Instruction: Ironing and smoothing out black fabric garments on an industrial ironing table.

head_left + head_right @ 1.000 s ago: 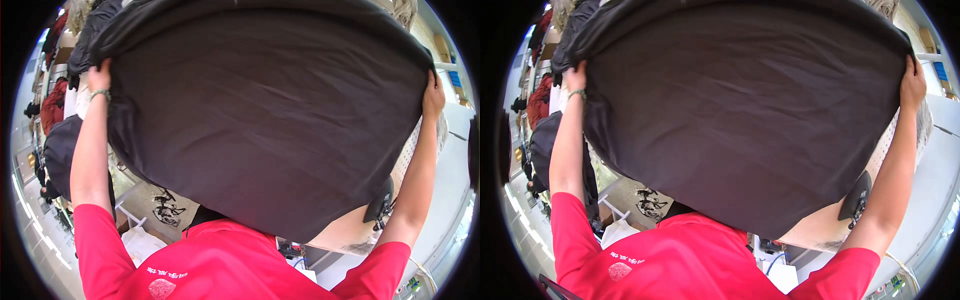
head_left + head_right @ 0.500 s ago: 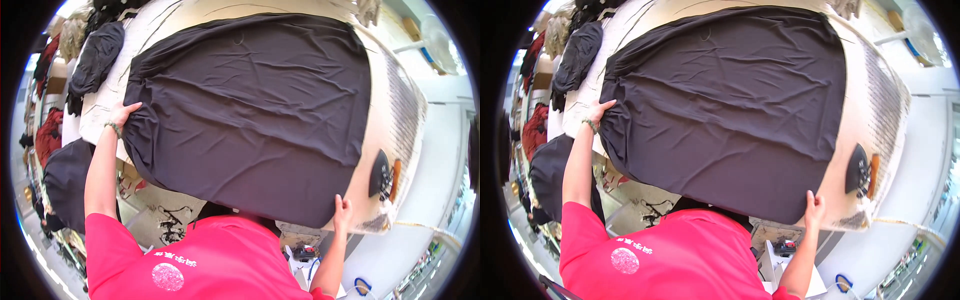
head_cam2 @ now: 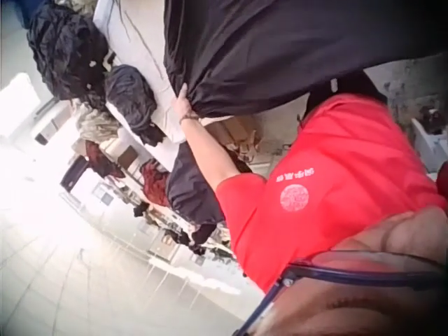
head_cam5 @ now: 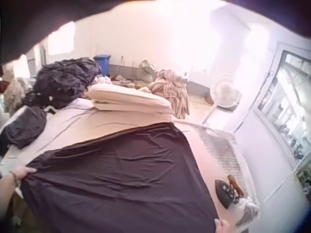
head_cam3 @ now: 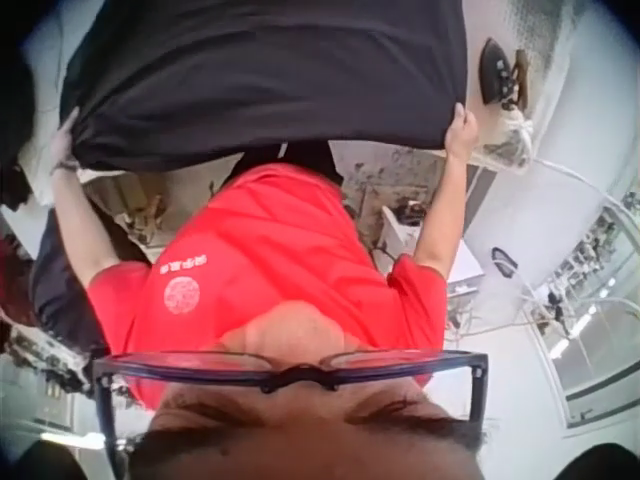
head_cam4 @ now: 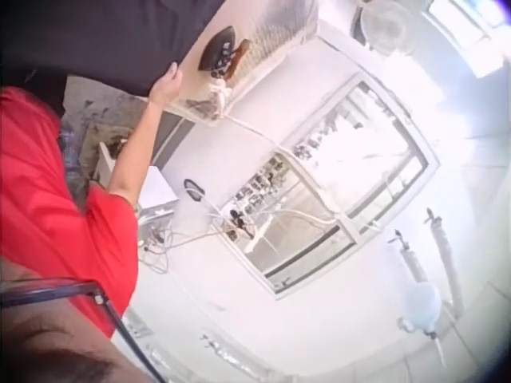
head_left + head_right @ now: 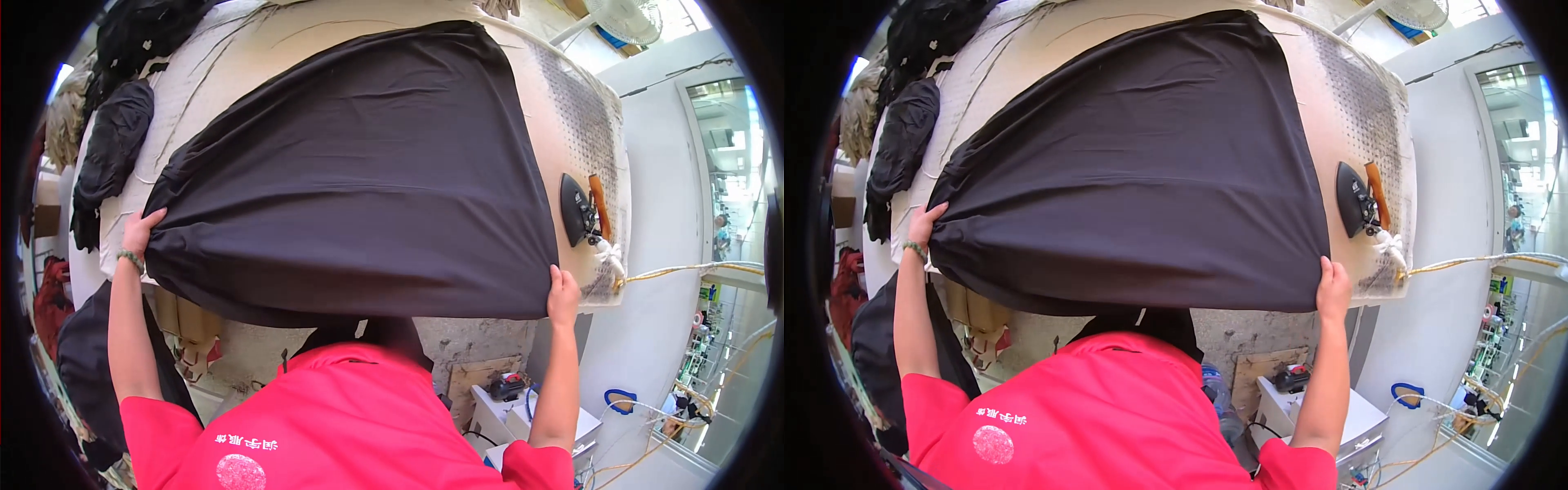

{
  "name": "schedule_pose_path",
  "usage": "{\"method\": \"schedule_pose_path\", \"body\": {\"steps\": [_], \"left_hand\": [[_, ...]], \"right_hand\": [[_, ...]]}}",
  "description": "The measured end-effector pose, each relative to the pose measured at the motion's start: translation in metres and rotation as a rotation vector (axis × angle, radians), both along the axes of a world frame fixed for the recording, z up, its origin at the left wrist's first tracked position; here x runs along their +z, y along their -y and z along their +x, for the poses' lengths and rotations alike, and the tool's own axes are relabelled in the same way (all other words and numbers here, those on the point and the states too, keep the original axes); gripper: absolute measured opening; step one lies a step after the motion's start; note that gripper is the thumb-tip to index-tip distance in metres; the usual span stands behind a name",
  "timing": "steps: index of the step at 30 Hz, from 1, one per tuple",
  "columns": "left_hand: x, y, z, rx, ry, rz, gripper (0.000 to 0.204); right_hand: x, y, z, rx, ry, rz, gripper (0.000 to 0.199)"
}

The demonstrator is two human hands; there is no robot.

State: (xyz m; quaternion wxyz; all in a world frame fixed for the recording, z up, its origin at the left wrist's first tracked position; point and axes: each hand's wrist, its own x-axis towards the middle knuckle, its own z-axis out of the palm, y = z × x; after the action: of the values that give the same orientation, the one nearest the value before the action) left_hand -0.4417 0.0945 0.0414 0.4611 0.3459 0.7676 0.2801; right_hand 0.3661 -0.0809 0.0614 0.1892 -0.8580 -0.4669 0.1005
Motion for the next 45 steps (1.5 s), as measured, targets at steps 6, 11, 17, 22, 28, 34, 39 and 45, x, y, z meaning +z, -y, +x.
{"method": "schedule_pose_path", "body": {"steps": [6,11,17,22,28,34,39,45], "left_hand": [[0.012,0.061,-0.007,-0.273,-0.300,-0.033,0.040],[-0.040,0.106,0.005,-0.318,-0.811,-0.085,0.056],[-0.027,0.107,0.048,-0.446,-1.134,0.163,0.053],[-0.014,0.089,0.180,-0.743,-0.814,0.648,0.037],[-0.027,0.039,0.355,-1.112,-0.448,0.806,0.038],[-0.031,-0.057,0.492,-1.207,-0.401,0.959,0.033],[-0.036,-0.175,0.615,-1.218,-0.664,0.931,0.040],[-0.016,-0.270,0.730,-1.696,-0.918,0.524,0.074]], "right_hand": [[-0.039,0.063,0.015,0.069,0.308,-0.176,0.042],[-0.092,0.085,0.020,0.053,0.493,-0.255,0.038],[-0.086,0.087,0.008,-0.060,0.416,-0.302,0.038],[-0.078,0.053,-0.004,-0.128,0.314,-0.329,0.037],[-0.077,0.004,-0.003,-0.192,0.091,-0.131,0.032],[-0.094,-0.015,0.002,-0.103,0.142,0.062,0.032],[-0.106,-0.014,0.015,0.051,0.114,0.031,0.033],[-0.089,-0.013,0.025,0.167,-0.028,0.057,0.033]]}}
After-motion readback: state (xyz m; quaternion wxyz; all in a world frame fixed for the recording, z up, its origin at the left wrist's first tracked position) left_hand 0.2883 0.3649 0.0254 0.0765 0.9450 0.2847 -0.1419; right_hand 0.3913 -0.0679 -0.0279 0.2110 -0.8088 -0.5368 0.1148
